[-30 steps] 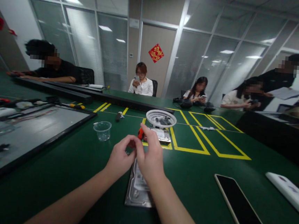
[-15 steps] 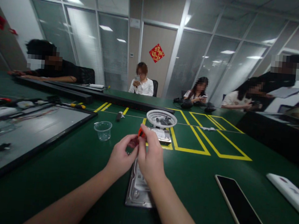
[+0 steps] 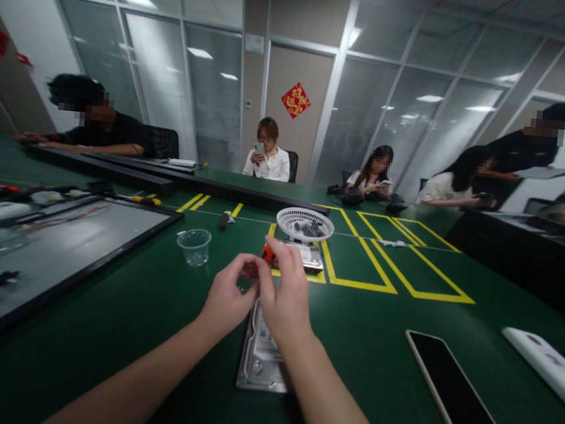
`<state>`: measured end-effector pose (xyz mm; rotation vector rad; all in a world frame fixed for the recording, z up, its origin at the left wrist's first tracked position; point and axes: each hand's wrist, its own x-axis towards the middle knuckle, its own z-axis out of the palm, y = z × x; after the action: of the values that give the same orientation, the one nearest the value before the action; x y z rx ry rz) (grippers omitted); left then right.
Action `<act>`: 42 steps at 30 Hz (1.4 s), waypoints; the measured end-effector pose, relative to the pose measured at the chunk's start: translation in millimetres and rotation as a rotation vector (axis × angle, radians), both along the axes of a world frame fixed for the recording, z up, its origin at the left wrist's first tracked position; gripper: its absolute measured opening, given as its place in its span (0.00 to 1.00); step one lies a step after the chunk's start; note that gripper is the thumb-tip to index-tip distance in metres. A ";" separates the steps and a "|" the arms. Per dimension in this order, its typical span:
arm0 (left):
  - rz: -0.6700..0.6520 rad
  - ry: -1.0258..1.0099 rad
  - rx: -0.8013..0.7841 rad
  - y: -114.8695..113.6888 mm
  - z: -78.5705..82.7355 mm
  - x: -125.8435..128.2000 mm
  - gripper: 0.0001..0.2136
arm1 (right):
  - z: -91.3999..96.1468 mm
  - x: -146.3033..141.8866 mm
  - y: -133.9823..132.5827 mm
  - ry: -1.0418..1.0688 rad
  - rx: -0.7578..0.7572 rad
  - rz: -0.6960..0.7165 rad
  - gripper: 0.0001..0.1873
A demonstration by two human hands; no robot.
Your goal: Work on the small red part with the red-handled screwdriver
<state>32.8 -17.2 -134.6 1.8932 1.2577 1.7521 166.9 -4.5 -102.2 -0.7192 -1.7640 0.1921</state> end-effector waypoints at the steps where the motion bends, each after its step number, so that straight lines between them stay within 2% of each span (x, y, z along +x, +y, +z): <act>1: -0.002 0.005 0.003 0.2 0.3 -0.1 0.06 | 0.0 0.0 -0.3 0.001 -0.002 -0.001 0.22; 3: -0.028 0.011 0.007 0.8 0.8 -0.3 0.04 | -0.7 -0.2 -0.9 0.007 -0.018 0.014 0.23; 6: -0.060 0.010 0.010 1.5 0.7 -0.4 0.07 | -2.0 -0.6 -0.7 0.015 -0.032 0.043 0.23; 12: -0.005 -0.010 -0.024 1.1 -2.2 1.2 0.09 | 1.1 -0.7 -1.6 0.012 0.002 0.002 0.21; 17: -0.031 -0.037 -0.037 0.0 0.5 1.5 0.05 | 1.8 -1.1 -3.9 0.001 -0.015 0.013 0.23; 20: -0.043 0.004 -0.026 0.0 1.7 0.8 0.06 | -0.4 -1.4 -2.8 0.011 -0.025 0.029 0.24; 26: 0.050 -0.006 0.035 0.7 -1.5 -0.2 0.12 | -1.1 -0.3 -0.8 0.021 0.004 -0.018 0.20; 31: 0.058 0.029 0.040 -0.4 0.7 -0.5 0.04 | 0.8 -0.6 -3.9 0.012 -0.020 0.021 0.21; 36: 0.072 0.043 0.067 -1.2 1.8 -0.5 0.11 | 1.4 -1.7 -4.0 0.029 -0.015 0.029 0.21; 42: 0.090 0.062 0.068 -2.6 3.7 -0.1 0.06 | 1.5 -1.2 -4.8 0.016 -0.011 0.008 0.21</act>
<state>32.7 -19.9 -130.9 1.9710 1.3419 1.8154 165.7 -9.3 -100.8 -0.7173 -1.7520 0.2126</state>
